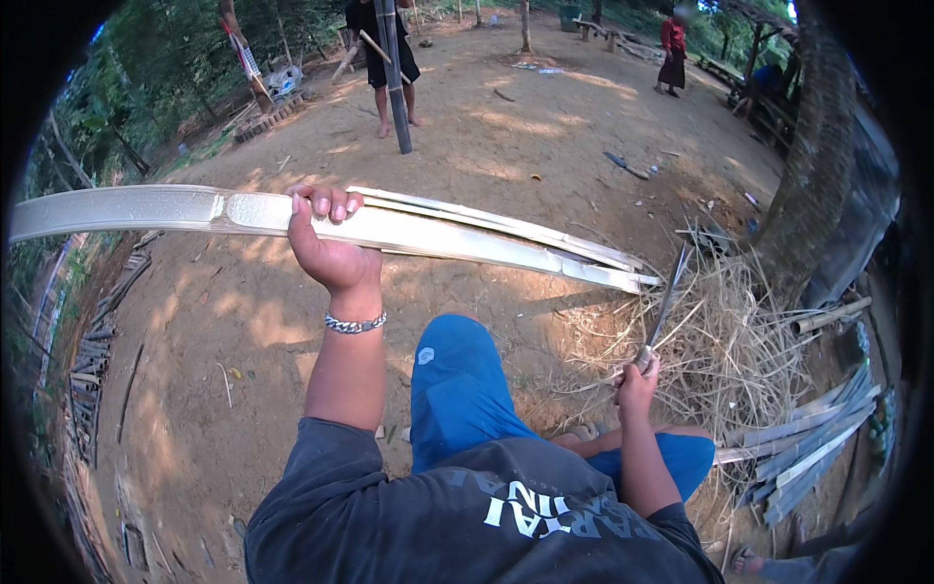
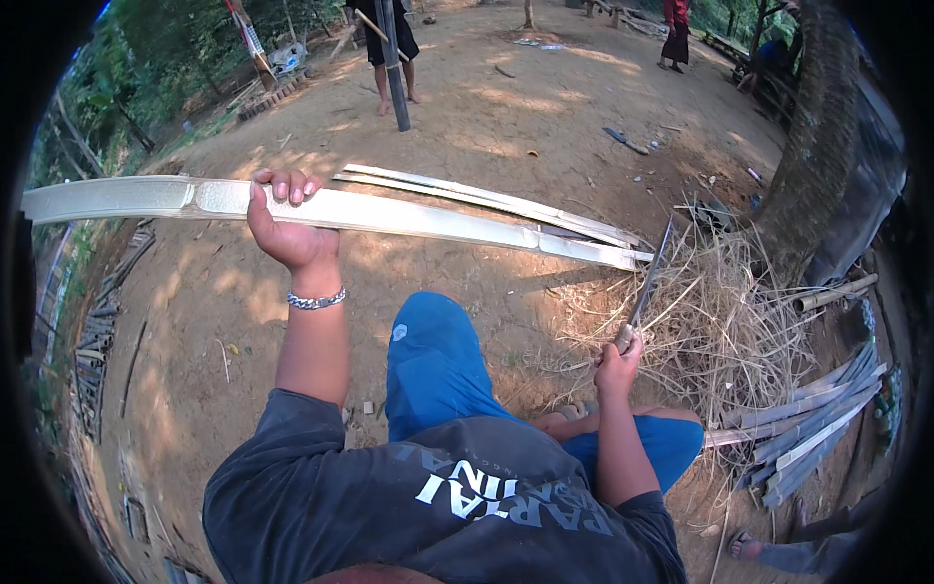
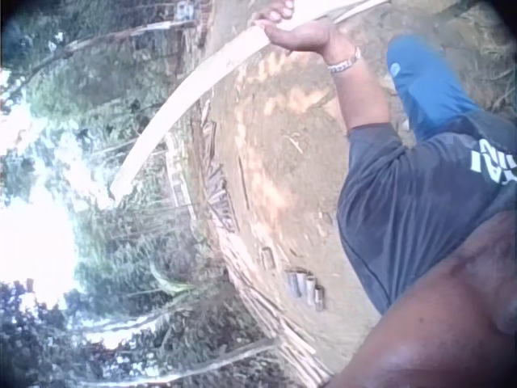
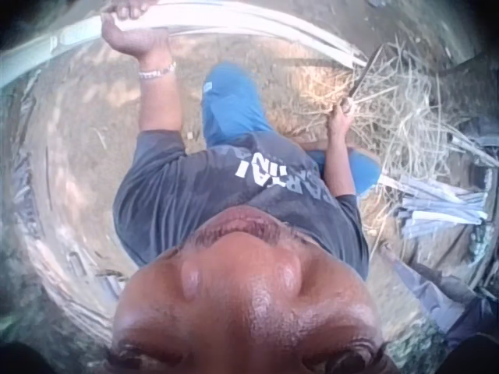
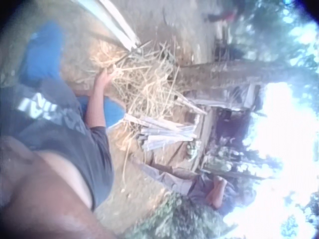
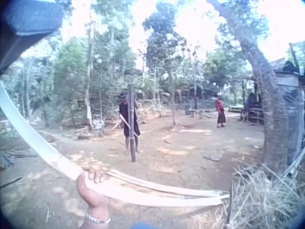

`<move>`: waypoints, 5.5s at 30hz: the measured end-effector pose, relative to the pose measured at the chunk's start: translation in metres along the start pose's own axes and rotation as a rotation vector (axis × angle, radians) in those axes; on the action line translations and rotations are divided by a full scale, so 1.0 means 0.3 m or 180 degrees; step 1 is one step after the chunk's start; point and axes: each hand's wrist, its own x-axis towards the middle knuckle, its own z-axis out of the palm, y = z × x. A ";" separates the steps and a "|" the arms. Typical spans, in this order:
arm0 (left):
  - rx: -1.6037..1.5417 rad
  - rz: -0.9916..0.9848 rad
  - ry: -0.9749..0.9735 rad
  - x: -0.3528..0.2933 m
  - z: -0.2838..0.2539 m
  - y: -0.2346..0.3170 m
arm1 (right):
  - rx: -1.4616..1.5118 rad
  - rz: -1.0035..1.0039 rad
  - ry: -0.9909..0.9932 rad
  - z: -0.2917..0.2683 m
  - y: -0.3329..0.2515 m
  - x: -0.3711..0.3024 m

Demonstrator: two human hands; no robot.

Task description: The person sits on the ground and uses a machete to split a long piece of bamboo into thin strips. They hold the bamboo with one hand and strike it with the machete in the other hand, repeating the action to separate the material.

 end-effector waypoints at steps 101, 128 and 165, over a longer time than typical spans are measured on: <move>0.0368 0.0570 -0.1617 -0.255 0.205 0.212 | -0.2460 -0.0882 -0.2350 0.305 -0.358 -0.340; -0.0077 0.0606 -0.1492 -0.227 0.268 0.157 | -0.2092 -0.0840 -0.1302 0.268 -0.118 -0.132; -0.0128 0.0523 -0.1469 -0.156 0.249 0.129 | -0.2101 -0.0359 -0.1560 0.213 -0.059 -0.157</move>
